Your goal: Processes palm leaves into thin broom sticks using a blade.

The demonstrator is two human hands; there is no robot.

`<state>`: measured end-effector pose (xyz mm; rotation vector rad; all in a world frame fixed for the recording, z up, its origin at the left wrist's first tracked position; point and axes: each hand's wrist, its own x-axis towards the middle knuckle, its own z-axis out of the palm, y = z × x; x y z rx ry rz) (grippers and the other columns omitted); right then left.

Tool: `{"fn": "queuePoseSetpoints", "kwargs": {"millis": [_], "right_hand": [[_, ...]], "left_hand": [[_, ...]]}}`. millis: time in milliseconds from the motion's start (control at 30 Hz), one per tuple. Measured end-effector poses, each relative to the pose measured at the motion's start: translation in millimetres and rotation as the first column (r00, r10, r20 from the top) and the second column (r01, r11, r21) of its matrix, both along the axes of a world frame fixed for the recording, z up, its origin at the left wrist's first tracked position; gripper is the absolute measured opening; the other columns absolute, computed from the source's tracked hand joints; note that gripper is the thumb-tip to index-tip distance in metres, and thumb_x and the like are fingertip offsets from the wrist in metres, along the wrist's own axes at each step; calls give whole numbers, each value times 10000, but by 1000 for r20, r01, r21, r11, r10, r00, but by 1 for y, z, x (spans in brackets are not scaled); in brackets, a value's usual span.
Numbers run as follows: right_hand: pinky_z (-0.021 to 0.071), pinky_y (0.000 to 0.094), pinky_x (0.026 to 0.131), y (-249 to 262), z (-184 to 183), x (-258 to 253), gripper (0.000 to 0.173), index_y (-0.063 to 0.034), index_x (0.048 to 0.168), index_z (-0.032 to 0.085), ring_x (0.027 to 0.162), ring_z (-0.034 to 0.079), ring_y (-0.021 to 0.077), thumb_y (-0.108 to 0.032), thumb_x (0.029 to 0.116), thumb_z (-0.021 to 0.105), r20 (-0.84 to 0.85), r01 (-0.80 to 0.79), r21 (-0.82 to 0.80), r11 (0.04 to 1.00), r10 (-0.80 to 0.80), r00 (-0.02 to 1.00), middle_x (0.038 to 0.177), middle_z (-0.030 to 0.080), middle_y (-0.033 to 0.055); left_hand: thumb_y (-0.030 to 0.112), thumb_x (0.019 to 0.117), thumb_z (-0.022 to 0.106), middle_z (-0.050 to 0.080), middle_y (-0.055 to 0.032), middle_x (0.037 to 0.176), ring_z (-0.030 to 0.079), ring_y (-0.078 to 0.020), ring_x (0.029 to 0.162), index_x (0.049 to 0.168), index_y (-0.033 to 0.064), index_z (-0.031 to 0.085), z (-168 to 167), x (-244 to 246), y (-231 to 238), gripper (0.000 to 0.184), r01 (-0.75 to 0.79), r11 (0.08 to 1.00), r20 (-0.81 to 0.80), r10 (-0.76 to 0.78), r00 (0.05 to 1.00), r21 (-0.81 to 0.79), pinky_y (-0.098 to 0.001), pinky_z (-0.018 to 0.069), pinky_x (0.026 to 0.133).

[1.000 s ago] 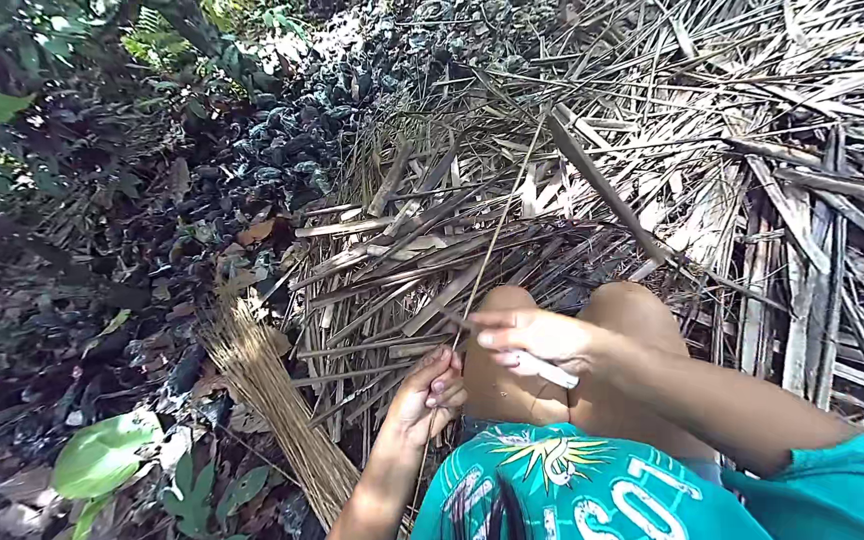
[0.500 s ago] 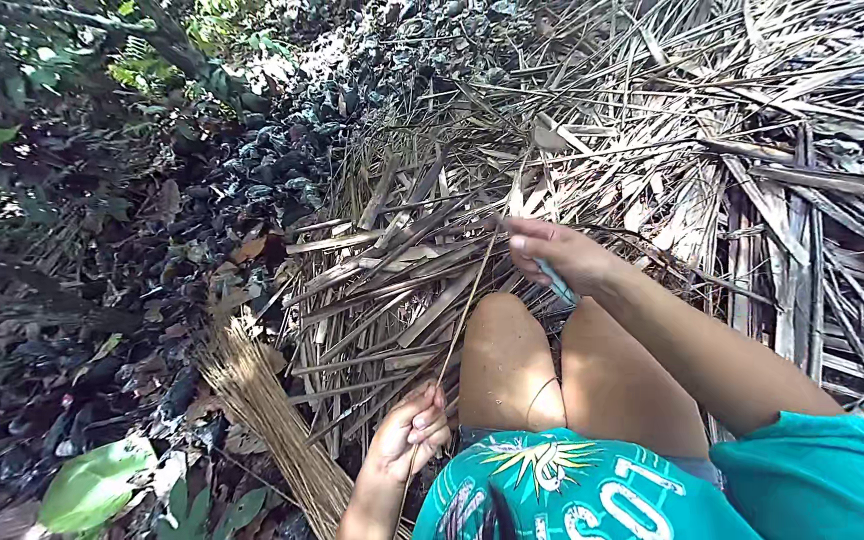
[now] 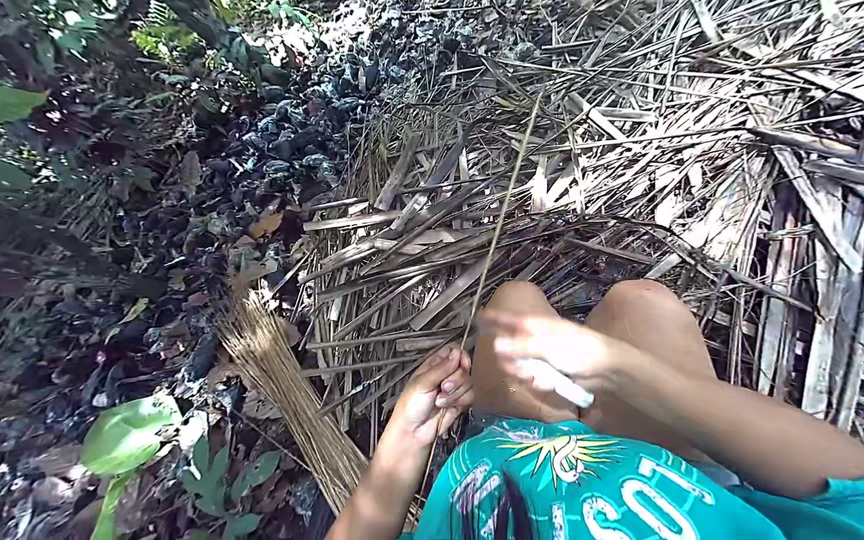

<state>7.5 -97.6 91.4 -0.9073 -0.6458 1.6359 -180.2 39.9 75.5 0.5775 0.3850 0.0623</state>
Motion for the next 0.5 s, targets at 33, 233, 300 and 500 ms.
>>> {"fn": "queuePoseSetpoints", "kwargs": {"millis": [33,233,300,500], "right_hand": [[418,119,479,1,-2,-9,415,-144,1475,374,525,473,-27,-174,1064,427,-28,-83,2,997,83,996,719,504,-98],[390,110,468,9,19,36,331,-64,1388,515,501,436,-38,-147,1090,397,186,363,23,932,-360,914,669,479,-96],[391,113,430,14,18,49,325,-108,1374,539,466,431,-27,-157,1099,371,148,537,110,836,-548,823,646,474,-88],[402,132,479,5,10,-14,441,-73,1483,424,522,458,-26,-198,1063,472,322,31,23,999,-37,946,706,488,-86]], "left_hand": [[177,987,642,513,136,562,486,45,465,913,163,690,1,1,-1,88,0,998,-4,1,1000,69,-116,404,460],[114,991,544,471,161,571,408,76,472,898,179,662,11,-9,-7,164,-35,778,-102,126,987,627,-100,340,460],[100,996,541,486,154,587,412,78,482,907,161,665,11,-10,-8,164,-38,742,-97,138,986,669,-97,340,464],[43,1003,497,570,154,693,459,90,543,947,113,625,13,-1,-11,156,-75,573,-63,218,974,816,-91,386,505]]}}
